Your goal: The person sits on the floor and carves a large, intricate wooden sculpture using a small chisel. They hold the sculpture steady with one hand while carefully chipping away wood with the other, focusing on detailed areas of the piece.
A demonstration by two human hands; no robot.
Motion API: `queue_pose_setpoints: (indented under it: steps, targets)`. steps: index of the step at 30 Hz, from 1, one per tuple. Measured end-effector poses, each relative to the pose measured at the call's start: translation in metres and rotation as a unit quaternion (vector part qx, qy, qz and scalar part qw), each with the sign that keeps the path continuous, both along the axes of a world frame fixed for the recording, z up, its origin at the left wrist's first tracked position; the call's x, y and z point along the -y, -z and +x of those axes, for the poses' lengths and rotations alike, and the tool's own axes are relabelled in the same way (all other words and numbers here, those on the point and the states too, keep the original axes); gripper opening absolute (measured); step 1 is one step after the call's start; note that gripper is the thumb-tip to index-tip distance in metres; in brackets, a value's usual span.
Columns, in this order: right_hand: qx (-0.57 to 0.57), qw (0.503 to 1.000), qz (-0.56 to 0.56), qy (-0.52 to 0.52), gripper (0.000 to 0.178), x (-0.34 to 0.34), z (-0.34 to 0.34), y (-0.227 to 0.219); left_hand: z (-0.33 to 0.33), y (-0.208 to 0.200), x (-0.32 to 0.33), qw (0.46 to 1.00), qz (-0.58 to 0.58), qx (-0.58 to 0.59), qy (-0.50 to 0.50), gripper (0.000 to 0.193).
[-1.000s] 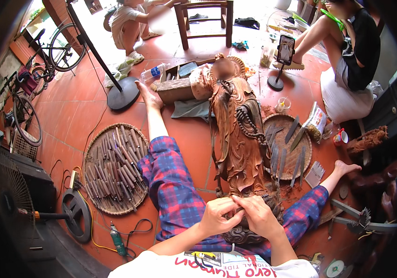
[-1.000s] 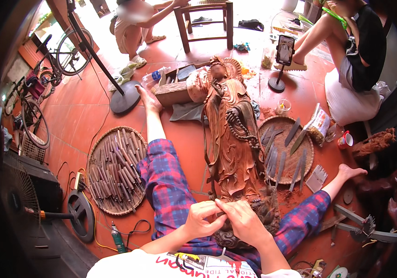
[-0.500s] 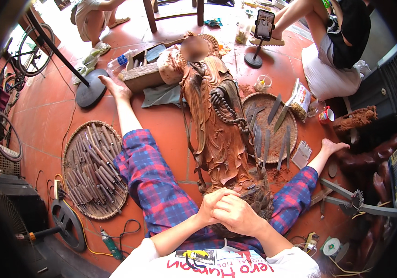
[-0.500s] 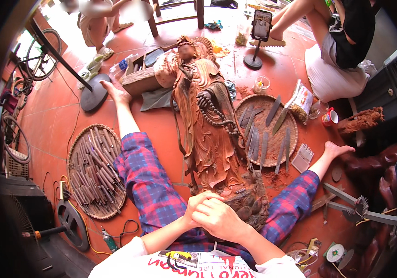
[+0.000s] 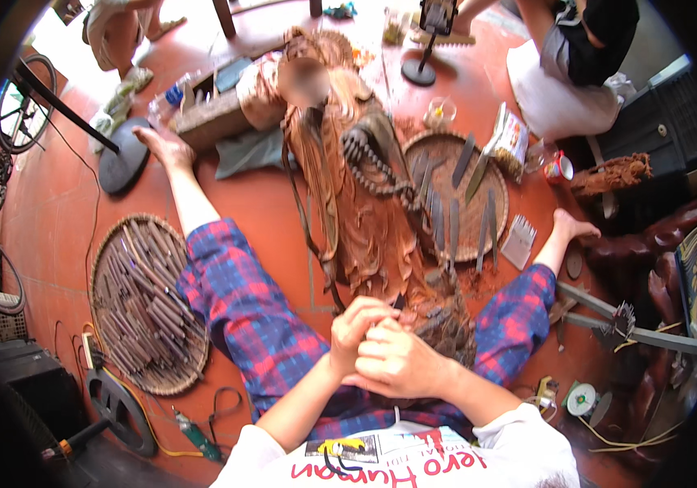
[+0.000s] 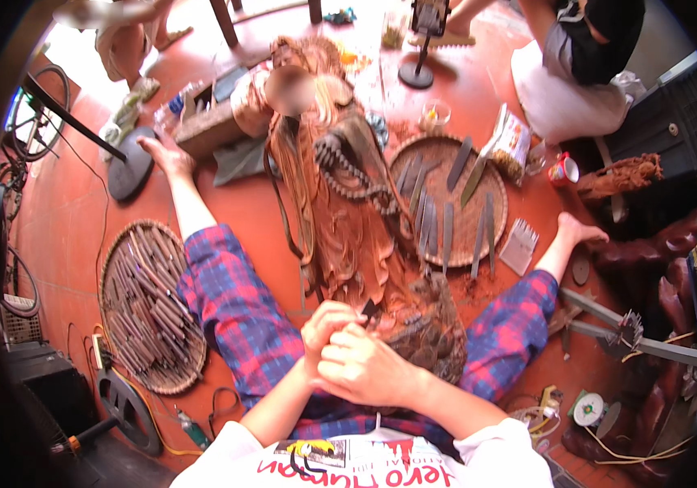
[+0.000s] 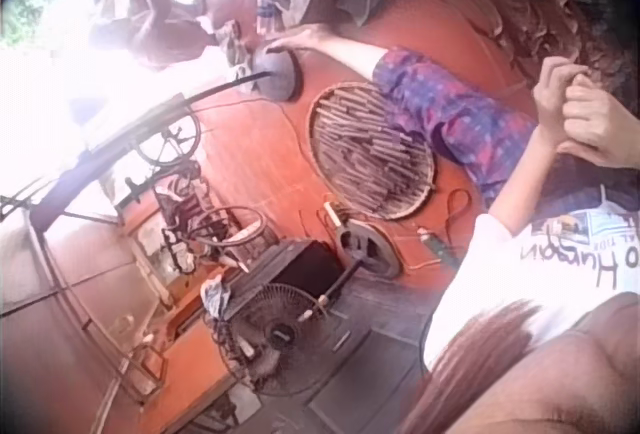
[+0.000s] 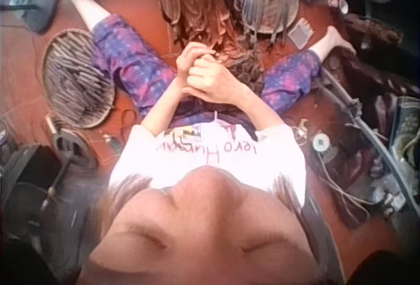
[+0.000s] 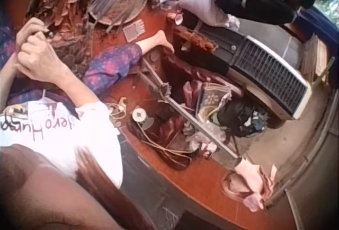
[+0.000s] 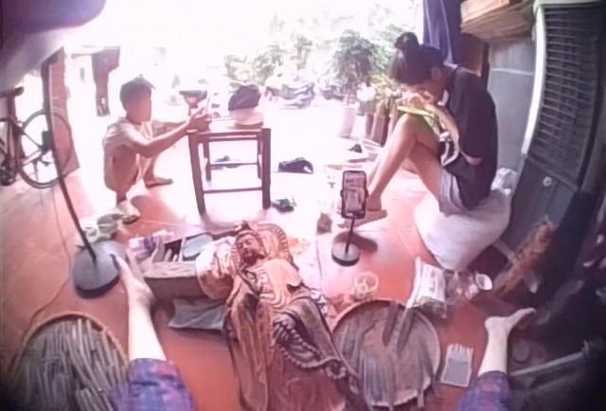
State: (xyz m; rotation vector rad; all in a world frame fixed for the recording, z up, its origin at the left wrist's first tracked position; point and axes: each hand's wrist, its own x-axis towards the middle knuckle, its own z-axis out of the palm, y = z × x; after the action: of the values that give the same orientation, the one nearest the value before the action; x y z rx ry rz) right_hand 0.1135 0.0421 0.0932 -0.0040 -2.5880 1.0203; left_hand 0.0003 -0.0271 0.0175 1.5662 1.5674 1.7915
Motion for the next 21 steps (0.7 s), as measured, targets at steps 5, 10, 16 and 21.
queue_pose_setpoints:
  steps: [5,10,16,21]
  targets:
    - [0.008,1.000,0.004,-0.009,0.037,0.013,-0.001,0.014,0.006,0.018,0.012,0.996,-0.003,-0.035,-0.079,0.032]
    - [0.040,0.999,-0.026,-0.004,0.032,0.009,-0.007,0.022,0.009,0.019,0.005,0.985,-0.023,-0.064,-0.156,0.033]
    - [0.047,0.998,-0.024,0.032,0.028,-0.006,-0.013,0.035,0.007,0.025,-0.010,0.973,-0.096,-0.093,-0.187,0.030]
    - [0.040,0.996,0.001,0.083,0.031,-0.011,-0.022,0.035,0.002,0.015,-0.020,0.974,-0.146,-0.054,-0.165,0.038]
